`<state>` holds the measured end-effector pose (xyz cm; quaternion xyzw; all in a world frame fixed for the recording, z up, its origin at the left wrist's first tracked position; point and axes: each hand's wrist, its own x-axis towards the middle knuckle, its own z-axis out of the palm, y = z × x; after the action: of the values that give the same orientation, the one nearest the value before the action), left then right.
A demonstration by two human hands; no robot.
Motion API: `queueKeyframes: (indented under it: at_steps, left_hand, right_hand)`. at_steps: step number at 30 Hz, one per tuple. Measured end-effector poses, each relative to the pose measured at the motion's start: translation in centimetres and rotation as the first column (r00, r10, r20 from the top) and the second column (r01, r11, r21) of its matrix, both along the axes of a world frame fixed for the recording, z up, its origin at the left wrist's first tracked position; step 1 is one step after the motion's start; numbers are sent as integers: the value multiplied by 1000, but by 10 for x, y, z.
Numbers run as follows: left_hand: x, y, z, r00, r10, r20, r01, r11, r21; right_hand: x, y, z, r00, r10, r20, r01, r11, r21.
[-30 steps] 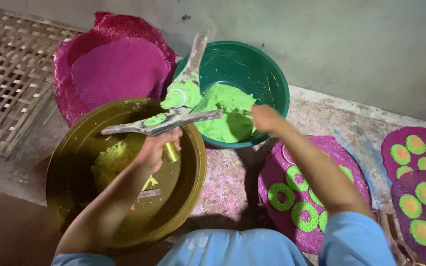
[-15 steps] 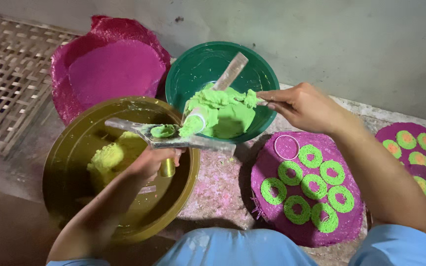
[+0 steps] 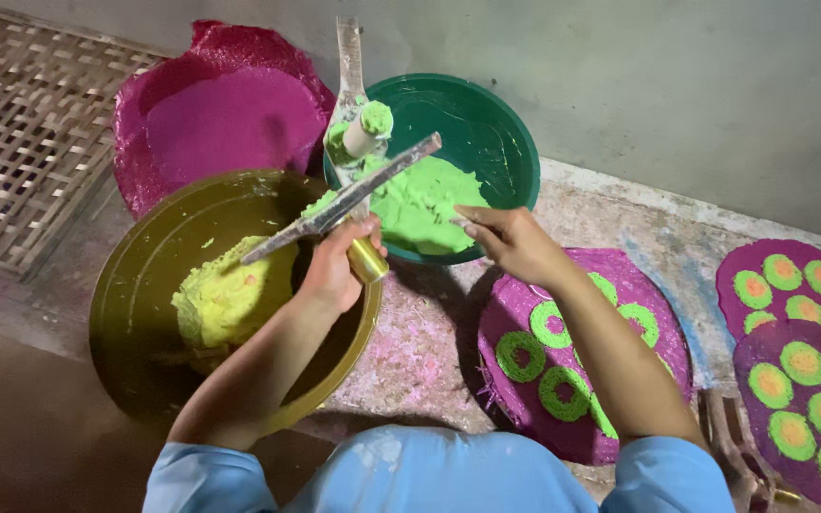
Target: The person scoops yellow-green dough from a large bowl into a wooden hand press, then squeezes the press to extrude flower-shaped dough pieces onto pink boards, arranging the pressed rings in rows. They repeat the fill-press-place cycle and occasionally scrape excess dough from the tool.
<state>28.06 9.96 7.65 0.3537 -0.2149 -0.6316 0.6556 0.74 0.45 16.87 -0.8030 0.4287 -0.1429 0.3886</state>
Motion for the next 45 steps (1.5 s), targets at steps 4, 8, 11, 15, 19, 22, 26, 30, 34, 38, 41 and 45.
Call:
queueKeyframes:
  at_steps: [4, 8, 11, 15, 19, 22, 26, 30, 34, 38, 41, 45]
  left_hand:
    - [29, -13, 16, 960, 163, 227, -148, 985, -84]
    - [40, 3, 46, 552, 390, 737, -147, 915, -375]
    - [12, 20, 57, 151, 494, 856, 193, 835, -515]
    - [-27, 14, 55, -100, 610, 786, 287, 774, -564]
    - [-26, 22, 42, -65, 231, 971, 428, 885, -182]
    - [-9, 37, 36, 202, -19, 979, 343, 938, -52]
    - [15, 31, 47, 119, 107, 987, 63, 991, -115]
    - [-3, 38, 52, 53, 529, 847, 27, 847, -531]
    - [-20, 41, 45, 89, 456, 885, -73, 890, -451]
    - [-1, 30, 38, 165, 231, 959, -193, 961, -198]
    - [3, 21, 35, 183, 280, 943, -267, 937, -226]
    - [-22, 9, 33, -114, 393, 913, -252, 877, -409]
  right_hand:
    - [-32, 6, 18, 966, 253, 47, -245, 960, -134]
    - [-46, 16, 65, 943, 332, -2, -330, 936, -120]
    - [-22, 19, 100, 869, 329, -371, -412, 894, -173]
    - [35, 50, 92, 616, 258, -745, -551, 816, -173]
    - [46, 102, 70, 591, 156, -792, -779, 367, -509]
    - [33, 108, 95, 692, 215, -689, -718, 307, -625]
    - [9, 112, 138, 776, 12, -631, -435, 735, -520]
    - [43, 113, 79, 964, 262, -40, -226, 733, -641]
    - [49, 122, -4, 993, 118, -21, -97, 686, -721]
    - [1, 122, -4, 992, 127, 16, -85, 748, -658]
    - [-16, 114, 15, 982, 102, 159, -27, 909, -417]
    - [-1, 123, 9, 985, 15, 172, 44, 941, -336]
